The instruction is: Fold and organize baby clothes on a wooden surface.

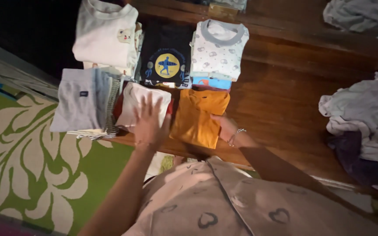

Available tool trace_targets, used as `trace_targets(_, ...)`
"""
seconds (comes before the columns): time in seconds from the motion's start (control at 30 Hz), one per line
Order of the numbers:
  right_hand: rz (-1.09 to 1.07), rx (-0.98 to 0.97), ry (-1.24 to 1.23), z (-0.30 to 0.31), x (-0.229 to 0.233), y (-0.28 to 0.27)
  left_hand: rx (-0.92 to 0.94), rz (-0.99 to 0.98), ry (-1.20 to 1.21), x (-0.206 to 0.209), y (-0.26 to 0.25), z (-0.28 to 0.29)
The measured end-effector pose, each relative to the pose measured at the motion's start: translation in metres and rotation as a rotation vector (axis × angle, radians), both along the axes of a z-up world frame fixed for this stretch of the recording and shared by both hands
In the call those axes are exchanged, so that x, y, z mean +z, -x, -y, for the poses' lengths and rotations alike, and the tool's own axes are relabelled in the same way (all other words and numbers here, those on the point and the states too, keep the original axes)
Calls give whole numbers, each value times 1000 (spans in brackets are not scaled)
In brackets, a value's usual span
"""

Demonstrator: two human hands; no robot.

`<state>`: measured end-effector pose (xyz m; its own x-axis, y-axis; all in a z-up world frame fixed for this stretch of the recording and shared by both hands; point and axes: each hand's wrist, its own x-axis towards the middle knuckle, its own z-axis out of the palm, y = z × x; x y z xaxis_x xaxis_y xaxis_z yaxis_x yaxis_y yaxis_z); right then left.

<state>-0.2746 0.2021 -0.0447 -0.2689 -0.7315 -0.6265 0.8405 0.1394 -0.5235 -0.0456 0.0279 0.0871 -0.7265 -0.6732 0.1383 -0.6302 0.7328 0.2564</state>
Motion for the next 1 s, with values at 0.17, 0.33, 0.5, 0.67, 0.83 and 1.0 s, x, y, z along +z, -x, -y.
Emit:
trace_targets(0.17,-46,-84,59,10,-20,-8,-20,-297,153,-6,-19,21)
trace_targets(0.33,-240,-95,22,13,-20,-2,-416,-350,-162,-52,11,-11)
trace_targets(0.5,-408,134,-221,11,27,-2,-260,262,-229,-58,35,-52)
trace_targets(0.67,-572,108,-233,-24,65,41,74,358,-410,-30,61,-77)
trace_targets(0.83,-1073,-97,-142,-130,43,137,189,548,-329,4,111,-114)
trace_targets(1.0,-2225,-403,-1170,-268,140,196,-199,-48,-36,-22,200,-176)
